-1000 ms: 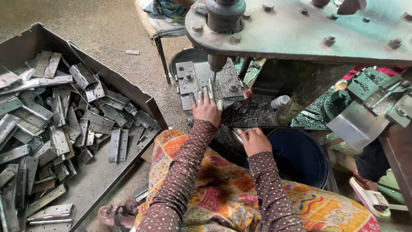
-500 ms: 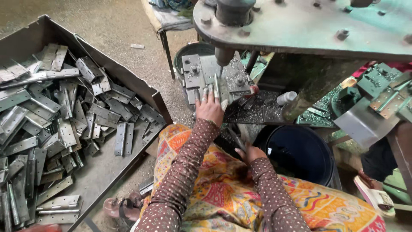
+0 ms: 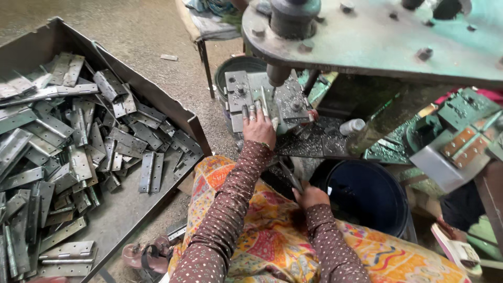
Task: The person repeatedly picks up small metal brackets from a bin, positions them under a drill press, and operates the machine to drill holes. After each cycle, the finished bracket is placed back into the bin.
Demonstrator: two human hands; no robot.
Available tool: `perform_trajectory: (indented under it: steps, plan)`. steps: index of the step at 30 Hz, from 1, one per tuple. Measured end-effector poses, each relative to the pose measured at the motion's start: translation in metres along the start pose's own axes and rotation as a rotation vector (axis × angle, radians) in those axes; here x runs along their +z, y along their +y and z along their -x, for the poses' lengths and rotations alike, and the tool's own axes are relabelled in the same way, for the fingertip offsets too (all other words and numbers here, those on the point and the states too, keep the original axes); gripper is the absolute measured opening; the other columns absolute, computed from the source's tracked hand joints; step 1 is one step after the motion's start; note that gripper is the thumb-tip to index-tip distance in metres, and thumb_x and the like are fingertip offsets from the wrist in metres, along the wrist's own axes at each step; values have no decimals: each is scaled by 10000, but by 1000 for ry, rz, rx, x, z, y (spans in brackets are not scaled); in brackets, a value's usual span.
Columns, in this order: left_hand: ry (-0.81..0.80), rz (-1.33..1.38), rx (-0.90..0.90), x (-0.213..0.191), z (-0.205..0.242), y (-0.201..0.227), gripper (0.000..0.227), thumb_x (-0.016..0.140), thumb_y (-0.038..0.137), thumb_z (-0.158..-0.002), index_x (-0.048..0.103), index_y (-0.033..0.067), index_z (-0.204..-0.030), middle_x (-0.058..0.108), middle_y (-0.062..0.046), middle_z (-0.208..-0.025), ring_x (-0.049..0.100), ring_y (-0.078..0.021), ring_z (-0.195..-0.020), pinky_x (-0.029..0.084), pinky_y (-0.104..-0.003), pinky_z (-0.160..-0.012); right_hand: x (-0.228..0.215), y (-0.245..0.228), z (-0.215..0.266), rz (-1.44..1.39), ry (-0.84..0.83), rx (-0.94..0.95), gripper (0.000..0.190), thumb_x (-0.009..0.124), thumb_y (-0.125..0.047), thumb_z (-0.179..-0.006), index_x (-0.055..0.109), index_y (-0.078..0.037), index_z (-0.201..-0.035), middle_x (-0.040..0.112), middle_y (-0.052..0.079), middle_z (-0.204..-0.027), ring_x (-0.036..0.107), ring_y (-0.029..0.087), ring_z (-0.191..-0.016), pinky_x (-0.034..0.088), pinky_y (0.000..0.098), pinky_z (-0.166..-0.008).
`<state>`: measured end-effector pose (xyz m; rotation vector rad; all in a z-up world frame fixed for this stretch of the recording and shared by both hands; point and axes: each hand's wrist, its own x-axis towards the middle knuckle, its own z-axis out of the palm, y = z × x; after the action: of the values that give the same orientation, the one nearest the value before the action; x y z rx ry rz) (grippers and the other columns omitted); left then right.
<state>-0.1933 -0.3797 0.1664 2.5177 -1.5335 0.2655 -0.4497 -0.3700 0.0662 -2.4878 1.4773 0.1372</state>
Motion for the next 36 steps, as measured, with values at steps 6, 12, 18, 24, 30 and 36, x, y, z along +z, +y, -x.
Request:
perform_trajectory:
  steps: [6, 12, 18, 24, 30, 36]
  plan:
    - [7, 1, 29, -1, 13, 4, 322, 470, 188, -983, 653, 25, -1193, 475, -219, -1480, 461, -396, -1352, 230, -541, -1200, -16, -5, -6, -89, -149, 17, 511, 659, -515, -859, 615, -106, -1163, 715, 219, -899, 699, 387, -858, 555, 494, -760]
    - [-16, 75, 10, -5, -13, -4, 372, 507, 176, -945, 627, 48, -1273, 474, -162, -1470, 504, -318, -1314, 256, -543, -1173, -78, -21, -22, 103, -191, -11, 515, 648, -575, -860, 685, -97, -1048, 736, 168, -915, 728, 350, -866, 574, 474, -798]
    - [-140, 100, -18, -8, -27, -4, 363, 504, 199, -957, 620, 66, -1274, 438, -158, -1530, 468, -320, -1352, 271, -517, -1149, -10, 0, -13, -74, -111, -20, 571, 666, -598, -843, 676, -86, -1094, 718, 216, -895, 703, 375, -822, 564, 481, -762]
    - [-113, 73, 41, -3, -1, -3, 318, 482, 206, -982, 648, 55, -1207, 448, -171, -1503, 445, -325, -1376, 202, -538, -1182, 21, 15, -8, -45, -16, -62, 577, 626, -599, -848, 663, -121, -1169, 733, 203, -886, 702, 382, -837, 564, 493, -769]
    - [-21, 32, 44, -16, 6, -7, 301, 484, 193, -963, 669, 67, -1165, 471, -145, -1486, 440, -327, -1376, 176, -569, -1184, -60, -14, -10, 8, -184, 7, 472, 613, -510, -863, 657, -112, -1113, 759, 131, -871, 761, 296, -759, 612, 445, -707]
    - [-79, 97, -36, -14, -28, -15, 282, 484, 186, -978, 690, 78, -1137, 503, -142, -1469, 421, -317, -1396, 198, -543, -1182, -64, -15, -17, 21, -240, 53, 509, 602, -598, -872, 684, -134, -1066, 755, 117, -888, 738, 296, -808, 593, 445, -757]
